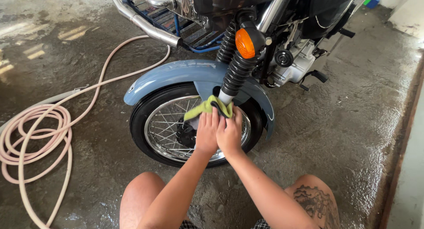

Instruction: The person wipes a motorcycle and its sidecar using a cloth.

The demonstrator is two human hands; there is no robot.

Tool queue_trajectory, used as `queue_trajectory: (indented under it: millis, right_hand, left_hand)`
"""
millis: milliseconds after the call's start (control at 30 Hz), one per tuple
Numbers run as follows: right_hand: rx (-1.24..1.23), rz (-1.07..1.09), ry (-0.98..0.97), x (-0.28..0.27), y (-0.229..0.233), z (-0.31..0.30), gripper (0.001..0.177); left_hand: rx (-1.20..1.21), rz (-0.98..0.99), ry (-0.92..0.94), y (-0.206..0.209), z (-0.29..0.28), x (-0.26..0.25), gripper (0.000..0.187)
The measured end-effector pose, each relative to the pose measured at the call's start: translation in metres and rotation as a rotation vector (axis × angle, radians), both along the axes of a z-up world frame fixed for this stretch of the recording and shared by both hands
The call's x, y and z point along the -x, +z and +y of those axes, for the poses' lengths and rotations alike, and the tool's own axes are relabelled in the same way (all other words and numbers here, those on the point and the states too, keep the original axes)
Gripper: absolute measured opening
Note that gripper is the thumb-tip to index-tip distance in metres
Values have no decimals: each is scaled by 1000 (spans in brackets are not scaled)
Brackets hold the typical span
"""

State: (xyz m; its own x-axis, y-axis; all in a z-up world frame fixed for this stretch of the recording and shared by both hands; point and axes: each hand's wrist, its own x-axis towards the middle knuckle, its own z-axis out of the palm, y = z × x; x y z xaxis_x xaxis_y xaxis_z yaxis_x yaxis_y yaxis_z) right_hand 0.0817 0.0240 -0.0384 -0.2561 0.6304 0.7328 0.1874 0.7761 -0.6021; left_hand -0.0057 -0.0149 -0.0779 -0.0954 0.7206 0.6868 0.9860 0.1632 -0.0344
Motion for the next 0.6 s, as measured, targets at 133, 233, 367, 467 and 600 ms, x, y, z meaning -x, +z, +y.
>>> queue_trajectory:
  millis: [133,233,367,467,600]
  right_hand:
    - [73,-65,-35,-2,-7,-8,38]
    - [198,-51,-2,-8,5,-5,50]
    - [188,64,-59,-3,29,4,44]
    - [229,126,-86,5,37,11,40]
    - [198,32,-97,6,27,0,45]
  left_hand:
    - [-58,-758,-28,-23,-27,-14,71]
    - [-98,-947,29,-25,-22,-19,73]
    - [-374,-680,-45,-12,6,-23,72]
    - [-318,-917,10,-3,16,-29,69]
    - [-190,-957,-29,-12,-1,-14,71]
